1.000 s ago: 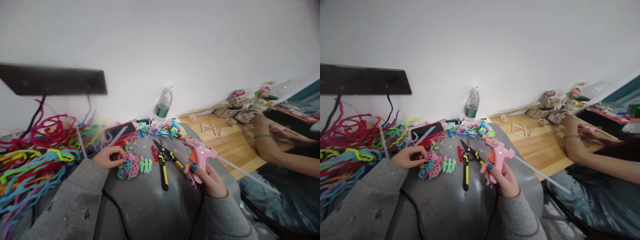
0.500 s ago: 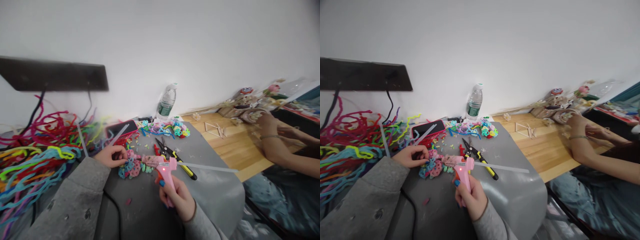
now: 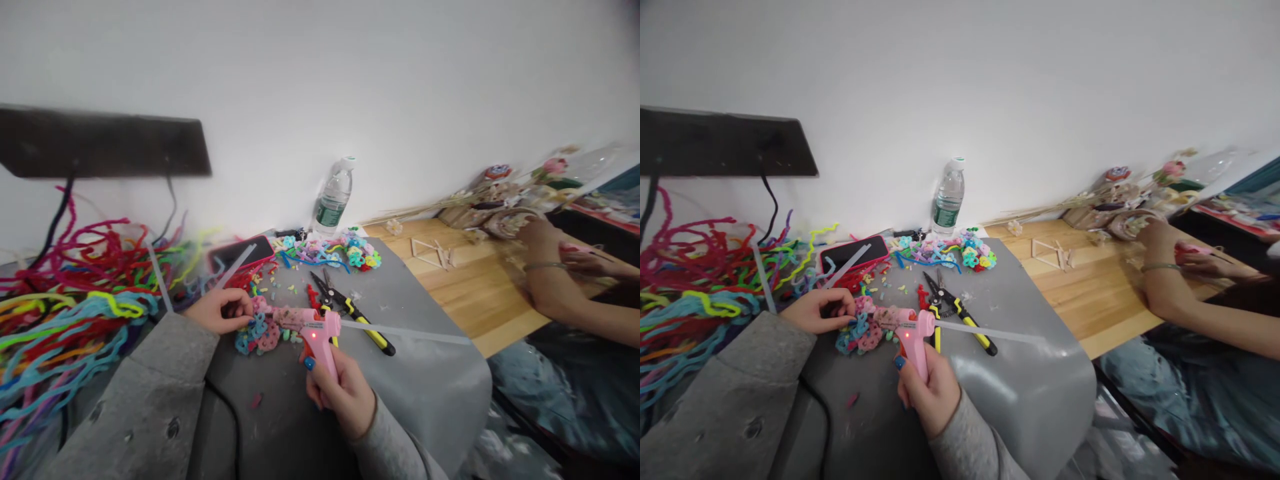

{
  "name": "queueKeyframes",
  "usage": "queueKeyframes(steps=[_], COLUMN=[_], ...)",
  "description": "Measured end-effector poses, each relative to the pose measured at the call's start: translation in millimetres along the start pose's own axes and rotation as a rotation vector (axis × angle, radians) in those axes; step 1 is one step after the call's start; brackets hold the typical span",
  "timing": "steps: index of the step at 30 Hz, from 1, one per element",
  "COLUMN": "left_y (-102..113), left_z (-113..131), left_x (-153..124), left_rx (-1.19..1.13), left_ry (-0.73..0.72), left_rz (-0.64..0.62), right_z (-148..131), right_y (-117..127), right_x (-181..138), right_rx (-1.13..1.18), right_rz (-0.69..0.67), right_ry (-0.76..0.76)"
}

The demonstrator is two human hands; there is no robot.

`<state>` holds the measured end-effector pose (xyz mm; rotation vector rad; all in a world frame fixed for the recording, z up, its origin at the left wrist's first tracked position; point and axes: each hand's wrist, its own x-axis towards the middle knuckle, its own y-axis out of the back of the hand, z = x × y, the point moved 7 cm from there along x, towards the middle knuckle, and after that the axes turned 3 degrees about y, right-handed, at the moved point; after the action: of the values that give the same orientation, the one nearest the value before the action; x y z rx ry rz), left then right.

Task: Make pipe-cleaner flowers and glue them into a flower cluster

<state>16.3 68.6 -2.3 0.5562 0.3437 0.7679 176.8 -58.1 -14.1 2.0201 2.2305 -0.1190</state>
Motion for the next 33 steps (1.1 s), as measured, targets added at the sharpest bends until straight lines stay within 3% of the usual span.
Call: queueKeyframes(steps=[24, 33], left_y=[-0.6, 0.4], left_z=[-1.3, 3.3], left_x=[0.2, -0.4], left_rx=[-0.028, -0.023], left_ry=[-0.028, -0.005], left_rz=[0.014, 0.018], right_z=[-2.3, 0.5], right_y=[3.5, 4.3], right_x=[-4.3, -4.2], right_rx=[-0.046, -0.067], right_rz=[0.030, -0.024], right_ry=[-0.012, -0.020])
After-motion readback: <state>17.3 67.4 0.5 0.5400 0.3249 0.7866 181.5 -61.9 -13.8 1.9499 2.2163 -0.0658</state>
